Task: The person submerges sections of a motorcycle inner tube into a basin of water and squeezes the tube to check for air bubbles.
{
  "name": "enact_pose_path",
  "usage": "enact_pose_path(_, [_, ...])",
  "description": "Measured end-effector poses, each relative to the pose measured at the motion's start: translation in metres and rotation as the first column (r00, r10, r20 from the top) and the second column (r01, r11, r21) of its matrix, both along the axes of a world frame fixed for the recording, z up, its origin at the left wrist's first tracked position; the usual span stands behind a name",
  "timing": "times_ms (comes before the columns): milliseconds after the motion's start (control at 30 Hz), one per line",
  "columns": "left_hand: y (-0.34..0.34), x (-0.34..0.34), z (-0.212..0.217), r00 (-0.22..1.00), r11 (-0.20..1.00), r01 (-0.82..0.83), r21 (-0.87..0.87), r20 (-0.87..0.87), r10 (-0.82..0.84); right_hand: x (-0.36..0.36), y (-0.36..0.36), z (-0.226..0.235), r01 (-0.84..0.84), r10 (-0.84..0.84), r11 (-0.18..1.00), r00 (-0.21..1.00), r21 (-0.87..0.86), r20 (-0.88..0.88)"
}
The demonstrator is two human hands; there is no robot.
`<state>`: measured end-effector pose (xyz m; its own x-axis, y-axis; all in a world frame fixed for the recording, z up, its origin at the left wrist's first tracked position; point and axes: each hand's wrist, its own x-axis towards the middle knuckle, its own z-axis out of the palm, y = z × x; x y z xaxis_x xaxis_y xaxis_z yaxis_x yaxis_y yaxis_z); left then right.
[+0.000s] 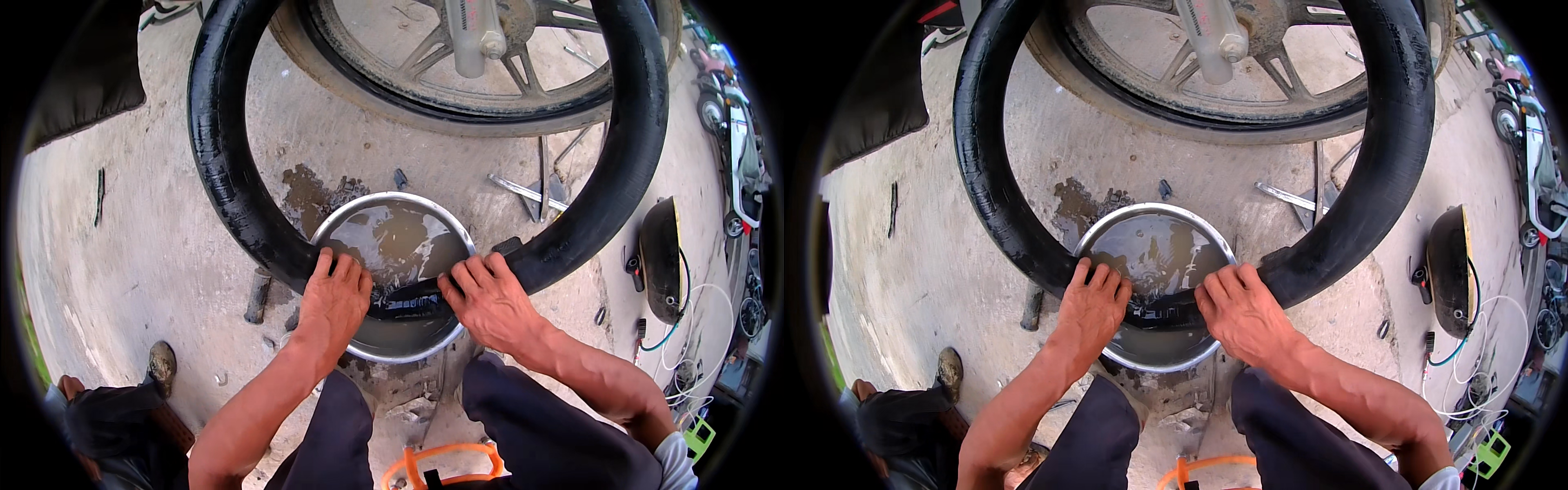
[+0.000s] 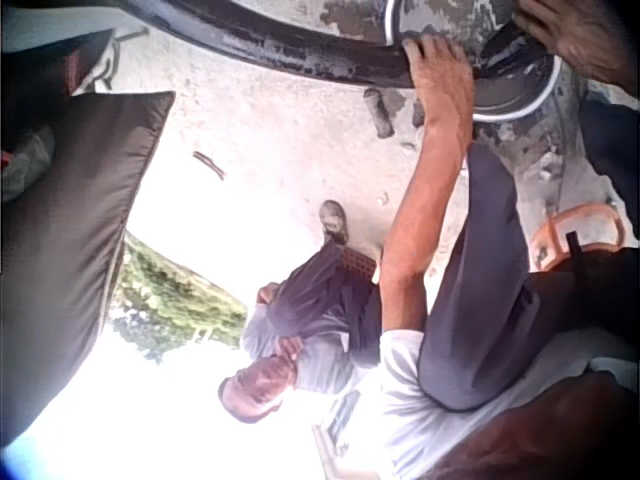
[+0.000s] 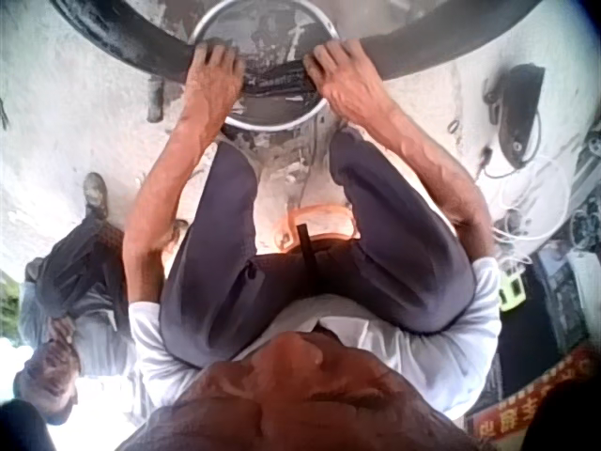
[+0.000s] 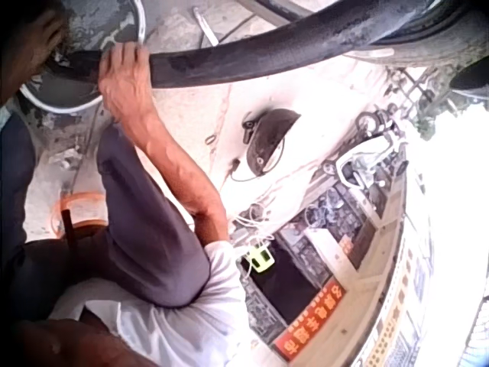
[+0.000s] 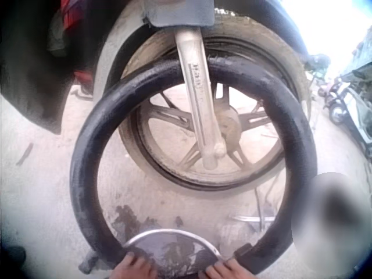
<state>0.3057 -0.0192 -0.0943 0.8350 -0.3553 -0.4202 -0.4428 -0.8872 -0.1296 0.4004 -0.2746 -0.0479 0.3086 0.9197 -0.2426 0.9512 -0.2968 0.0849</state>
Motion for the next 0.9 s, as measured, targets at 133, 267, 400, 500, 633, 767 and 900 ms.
enact_pose_path(133, [0.006,0.004,0.013,0.998,0.993,-0.055,-0.109,-0.019,0.053,0.002,-0.014,0.012,0.121,-0.114,0.991,0.988,0.058,-0.104])
enact_pose_path(267, [0.014,0.005,0.026,0.993,0.962,-0.104,-0.254,0.030,0.115,0.003,-0.027,0.020,0.187,-0.163,0.971,0.973,0.147,-0.163])
enact_pose_path(400, [0.014,0.001,0.032,0.990,0.950,-0.143,-0.278,-0.042,0.137,0.009,-0.033,0.030,0.226,-0.188,0.966,0.949,0.129,-0.254])
enact_pose_path(500, [0.011,0.001,0.041,0.988,0.936,-0.152,-0.317,-0.073,0.136,0.025,-0.043,0.053,0.308,-0.263,0.926,0.941,0.217,-0.213])
enact_pose_path(633, [0.013,-0.007,0.054,0.987,0.928,-0.160,-0.335,-0.048,0.153,0.070,-0.071,0.094,0.357,-0.522,0.724,0.843,0.590,0.131])
enact_pose_path(767, [0.030,-0.006,0.081,0.955,0.812,-0.271,-0.517,-0.041,0.292,0.114,-0.089,0.110,0.493,-0.691,0.468,0.722,0.734,-0.045])
enact_pose_path(900, [0.069,-0.021,0.056,0.624,0.636,-0.406,-0.657,0.309,0.717,0.138,-0.074,0.104,0.775,-0.424,0.135,0.609,0.618,-0.670])
